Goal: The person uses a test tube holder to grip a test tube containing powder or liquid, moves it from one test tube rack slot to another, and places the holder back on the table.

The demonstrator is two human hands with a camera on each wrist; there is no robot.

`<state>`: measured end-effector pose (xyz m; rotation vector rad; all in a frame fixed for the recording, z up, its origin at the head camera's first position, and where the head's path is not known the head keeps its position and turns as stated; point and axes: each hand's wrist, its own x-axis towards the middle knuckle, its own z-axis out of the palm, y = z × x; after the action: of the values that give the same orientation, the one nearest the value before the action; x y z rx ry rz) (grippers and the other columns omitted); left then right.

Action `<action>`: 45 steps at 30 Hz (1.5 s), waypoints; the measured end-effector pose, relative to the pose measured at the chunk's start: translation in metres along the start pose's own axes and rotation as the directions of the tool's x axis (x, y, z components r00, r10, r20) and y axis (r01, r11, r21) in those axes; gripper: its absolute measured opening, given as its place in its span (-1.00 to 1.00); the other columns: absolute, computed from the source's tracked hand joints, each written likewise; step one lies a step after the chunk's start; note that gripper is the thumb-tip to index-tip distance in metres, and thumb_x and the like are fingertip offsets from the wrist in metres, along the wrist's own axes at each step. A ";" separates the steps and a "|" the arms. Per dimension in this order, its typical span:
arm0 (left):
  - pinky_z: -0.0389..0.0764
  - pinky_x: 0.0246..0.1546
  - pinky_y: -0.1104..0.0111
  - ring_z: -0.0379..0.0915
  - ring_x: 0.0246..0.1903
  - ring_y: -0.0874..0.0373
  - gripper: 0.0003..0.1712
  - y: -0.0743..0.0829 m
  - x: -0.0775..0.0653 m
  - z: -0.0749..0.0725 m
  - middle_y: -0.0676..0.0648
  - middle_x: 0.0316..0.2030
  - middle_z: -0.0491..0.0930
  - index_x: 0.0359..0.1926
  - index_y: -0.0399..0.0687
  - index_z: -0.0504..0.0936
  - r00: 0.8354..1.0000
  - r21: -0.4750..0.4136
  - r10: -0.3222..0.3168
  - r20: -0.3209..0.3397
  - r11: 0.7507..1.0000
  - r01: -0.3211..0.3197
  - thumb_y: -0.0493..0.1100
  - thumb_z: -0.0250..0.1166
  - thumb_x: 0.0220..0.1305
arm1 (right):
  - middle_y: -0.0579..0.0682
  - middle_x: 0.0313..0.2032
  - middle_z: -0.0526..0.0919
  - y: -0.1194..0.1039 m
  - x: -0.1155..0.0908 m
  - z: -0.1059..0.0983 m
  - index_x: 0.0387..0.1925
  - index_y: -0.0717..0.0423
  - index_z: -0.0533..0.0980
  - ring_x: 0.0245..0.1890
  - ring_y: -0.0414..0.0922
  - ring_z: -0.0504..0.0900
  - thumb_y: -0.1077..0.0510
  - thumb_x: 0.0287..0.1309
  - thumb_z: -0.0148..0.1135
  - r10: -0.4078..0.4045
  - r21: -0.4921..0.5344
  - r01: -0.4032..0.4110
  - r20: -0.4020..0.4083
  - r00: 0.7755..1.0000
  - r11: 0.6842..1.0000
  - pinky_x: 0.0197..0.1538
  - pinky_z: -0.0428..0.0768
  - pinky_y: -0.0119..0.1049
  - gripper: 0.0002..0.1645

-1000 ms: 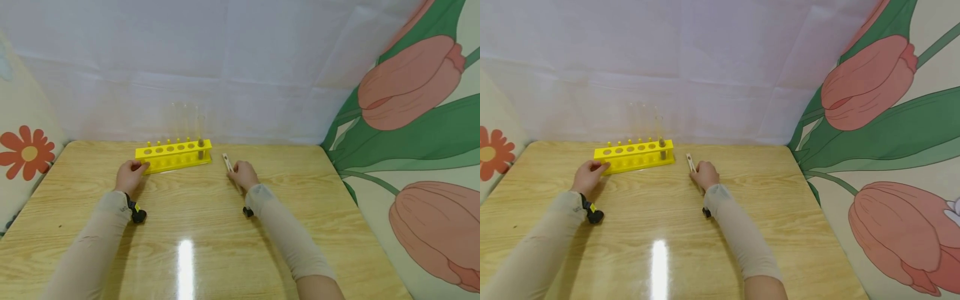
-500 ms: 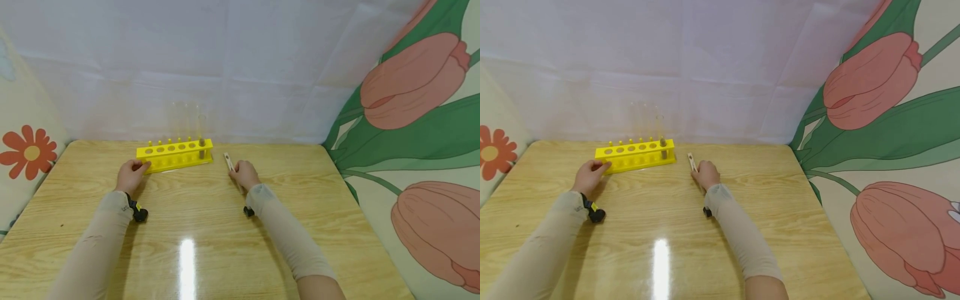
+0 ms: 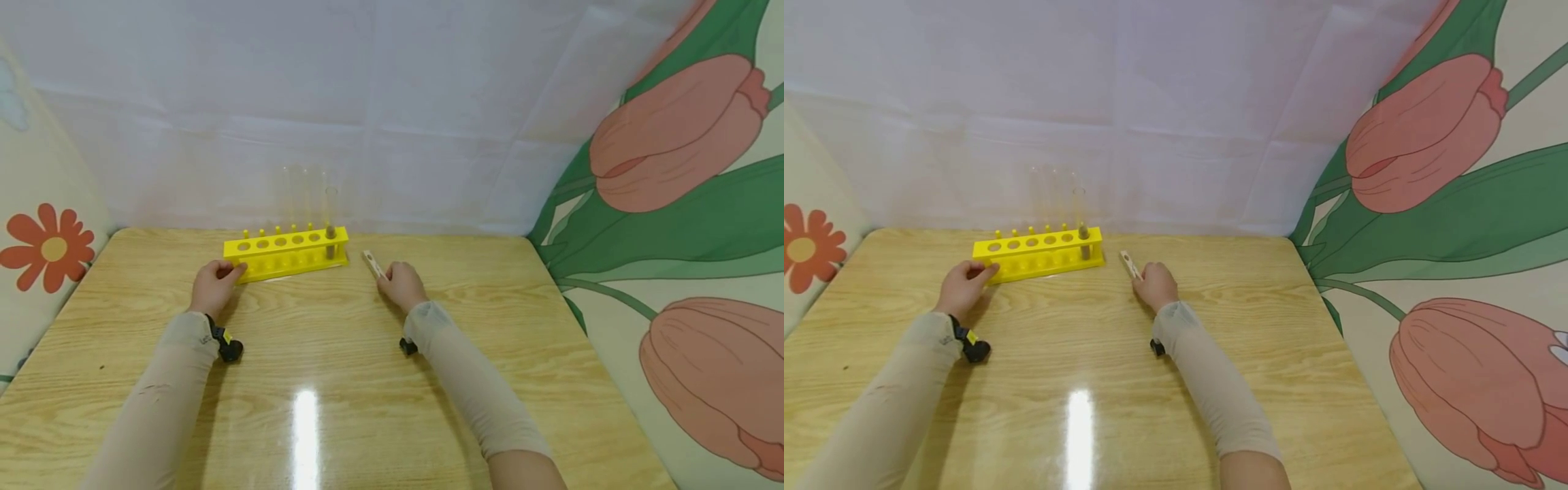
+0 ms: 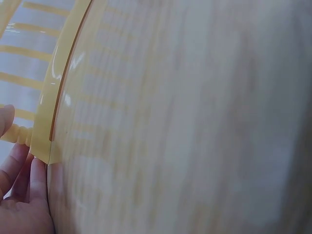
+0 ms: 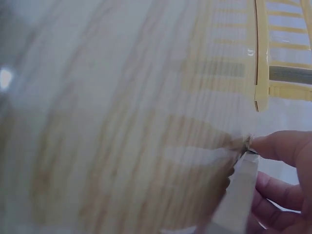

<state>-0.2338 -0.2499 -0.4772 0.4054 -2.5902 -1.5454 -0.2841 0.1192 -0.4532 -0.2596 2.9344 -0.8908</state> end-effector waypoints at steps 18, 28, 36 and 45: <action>0.41 0.03 0.09 0.36 0.05 -0.21 -0.33 0.002 0.001 0.002 -0.41 0.12 0.42 0.22 -0.50 0.40 1.000 0.003 -0.002 0.002 1.000 0.002 0.10 0.12 0.53 | 0.18 -0.25 0.53 0.003 0.002 -0.004 -0.24 0.34 0.55 -0.38 0.01 0.52 0.17 0.39 0.14 -0.014 0.094 0.028 -0.143 0.990 0.995 -0.31 0.56 -0.13 -0.76; 0.40 -0.05 0.20 0.35 0.02 -0.17 -0.32 0.001 0.002 0.001 -0.38 0.11 0.42 0.21 -0.48 0.40 1.000 0.002 -0.005 0.011 1.000 0.005 0.13 0.10 0.53 | 0.20 -0.14 0.52 -0.003 0.000 -0.011 -0.09 0.33 0.54 -0.20 0.09 0.56 0.15 0.48 0.12 -0.077 0.004 0.080 -0.230 0.970 0.997 -0.06 0.58 -0.03 -0.73; 0.40 -0.05 0.19 0.36 0.04 -0.21 -0.30 0.000 0.003 0.000 -0.40 0.12 0.42 0.23 -0.49 0.39 1.000 -0.003 0.004 0.018 1.000 -0.004 0.14 0.09 0.53 | 0.13 -0.15 0.56 -0.009 0.001 -0.015 -0.08 0.25 0.56 -0.25 0.03 0.61 0.10 0.46 0.16 -0.138 -0.083 0.118 -0.305 0.942 0.989 -0.18 0.61 -0.05 -0.74; 0.40 -0.02 0.17 0.35 0.03 -0.18 -0.32 0.000 0.002 0.000 -0.37 0.11 0.42 0.22 -0.47 0.40 1.000 0.009 -0.015 0.008 1.000 0.014 0.14 0.10 0.53 | 0.10 -0.16 0.60 -0.018 -0.001 -0.023 -0.10 0.23 0.59 -0.27 0.02 0.62 0.09 0.43 0.20 -0.218 -0.143 0.179 -0.349 0.911 0.974 -0.23 0.62 -0.05 -0.75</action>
<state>-0.2360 -0.2504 -0.4770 0.4208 -2.6066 -1.5437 -0.2828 0.1171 -0.4245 -0.4537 3.3554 -0.8891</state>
